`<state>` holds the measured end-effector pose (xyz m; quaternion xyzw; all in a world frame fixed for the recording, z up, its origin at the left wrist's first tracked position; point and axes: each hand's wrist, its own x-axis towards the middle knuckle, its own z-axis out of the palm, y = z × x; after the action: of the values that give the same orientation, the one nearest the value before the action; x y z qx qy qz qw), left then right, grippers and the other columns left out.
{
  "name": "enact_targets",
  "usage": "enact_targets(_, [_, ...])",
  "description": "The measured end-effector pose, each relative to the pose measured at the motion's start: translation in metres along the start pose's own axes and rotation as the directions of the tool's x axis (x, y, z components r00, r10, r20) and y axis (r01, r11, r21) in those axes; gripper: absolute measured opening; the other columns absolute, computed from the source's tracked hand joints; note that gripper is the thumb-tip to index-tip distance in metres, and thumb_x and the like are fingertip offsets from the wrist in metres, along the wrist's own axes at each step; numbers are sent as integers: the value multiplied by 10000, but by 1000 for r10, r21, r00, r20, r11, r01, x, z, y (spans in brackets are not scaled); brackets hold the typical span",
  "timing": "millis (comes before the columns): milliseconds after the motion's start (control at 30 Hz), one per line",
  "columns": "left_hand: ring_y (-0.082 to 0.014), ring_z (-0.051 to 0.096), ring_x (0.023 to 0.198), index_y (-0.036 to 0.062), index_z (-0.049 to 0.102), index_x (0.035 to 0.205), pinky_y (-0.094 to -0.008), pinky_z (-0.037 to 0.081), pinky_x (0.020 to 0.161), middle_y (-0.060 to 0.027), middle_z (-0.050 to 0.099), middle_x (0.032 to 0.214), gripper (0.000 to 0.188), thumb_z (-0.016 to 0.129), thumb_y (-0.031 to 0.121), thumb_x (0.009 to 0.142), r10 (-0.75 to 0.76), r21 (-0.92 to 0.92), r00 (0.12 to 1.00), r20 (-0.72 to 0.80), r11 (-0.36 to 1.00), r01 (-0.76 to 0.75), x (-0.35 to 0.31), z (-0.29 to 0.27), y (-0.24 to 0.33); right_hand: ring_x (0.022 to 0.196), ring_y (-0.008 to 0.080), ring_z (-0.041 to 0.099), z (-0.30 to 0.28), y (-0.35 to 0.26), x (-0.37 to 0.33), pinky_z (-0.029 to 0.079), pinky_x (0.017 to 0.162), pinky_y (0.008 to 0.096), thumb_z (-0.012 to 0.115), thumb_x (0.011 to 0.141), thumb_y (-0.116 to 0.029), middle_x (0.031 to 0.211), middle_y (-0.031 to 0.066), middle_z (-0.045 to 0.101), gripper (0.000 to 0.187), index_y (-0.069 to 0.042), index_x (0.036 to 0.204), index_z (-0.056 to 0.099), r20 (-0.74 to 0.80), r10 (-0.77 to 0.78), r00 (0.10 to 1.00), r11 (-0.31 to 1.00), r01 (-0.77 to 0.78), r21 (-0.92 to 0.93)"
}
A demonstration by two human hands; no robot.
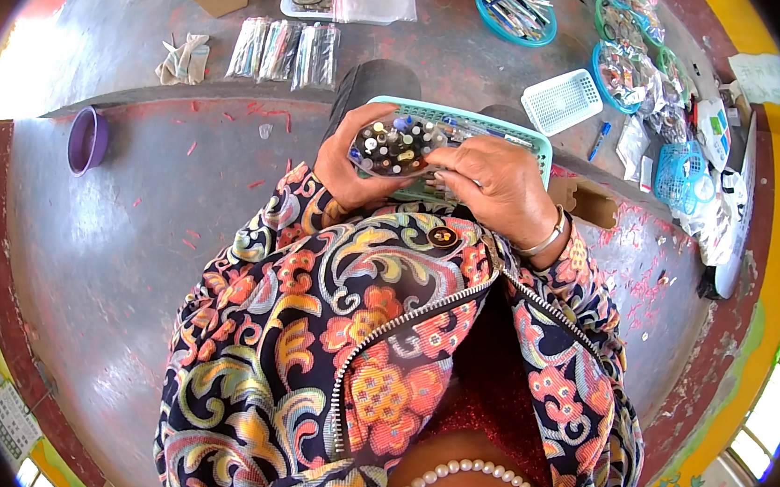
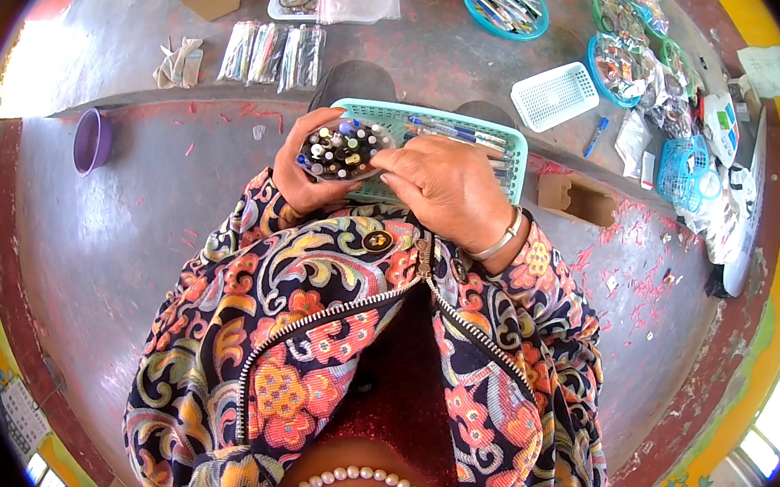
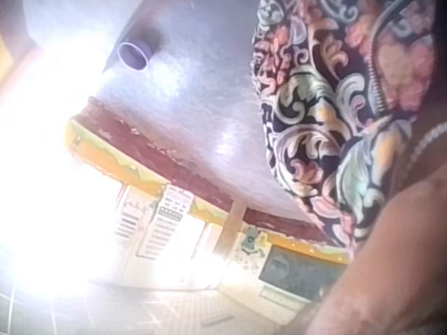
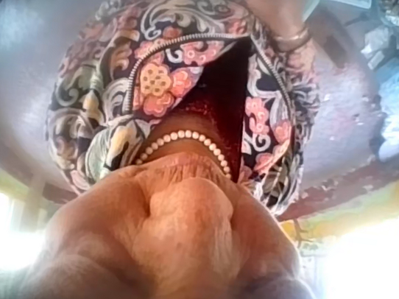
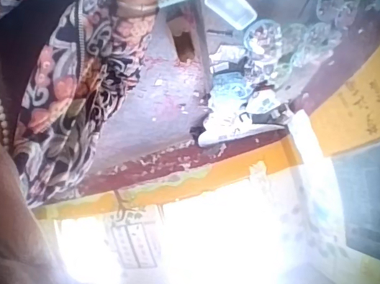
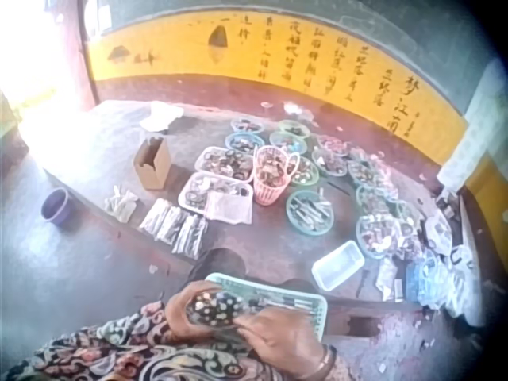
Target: The person organizes pens and markers from a white plastic basket into a light blue basket. They pick up the writing instruments one by one, inspect them, and place them into the new container. Finally, they place the sorted items into a clear plastic bag.
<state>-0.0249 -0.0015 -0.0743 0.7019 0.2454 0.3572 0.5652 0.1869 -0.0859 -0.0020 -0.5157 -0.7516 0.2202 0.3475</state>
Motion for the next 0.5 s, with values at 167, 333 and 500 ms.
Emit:
enact_targets(167, [-233, 571, 1123, 49, 477, 1291, -343, 446, 948, -143, 542, 1242, 775, 852, 159, 622, 73, 129, 997, 6, 989, -73, -1, -3, 1, 724, 288, 612, 5, 3, 0, 489, 640, 374, 655, 785, -75, 766, 93, 622, 227, -93, 1010, 674, 24, -8, 1000, 999, 7, 33])
enact_targets(333, [-274, 574, 1125, 46, 493, 1270, -353, 449, 944, -155, 555, 1231, 756, 852, 168, 617, 14, 115, 999, 51, 993, -20, 0, -5, 6, 713, 285, 609, 7, 6, 0, 484, 639, 362, 653, 797, -88, 772, 95, 630, 256, -94, 1051, 676, 70, -8, 997, 999, 5, 39])
enact_targets(500, [-302, 577, 1117, 51, 487, 1270, -370, 454, 942, -159, 572, 1213, 756, 848, 172, 617, 72, 232, 996, 45, 969, -80, 2, -5, 13, 698, 287, 602, 9, 8, 1, 478, 634, 363, 649, 809, -106, 764, 100, 624, 273, -98, 1081, 671, 74, -43, 996, 998, 40, 54])
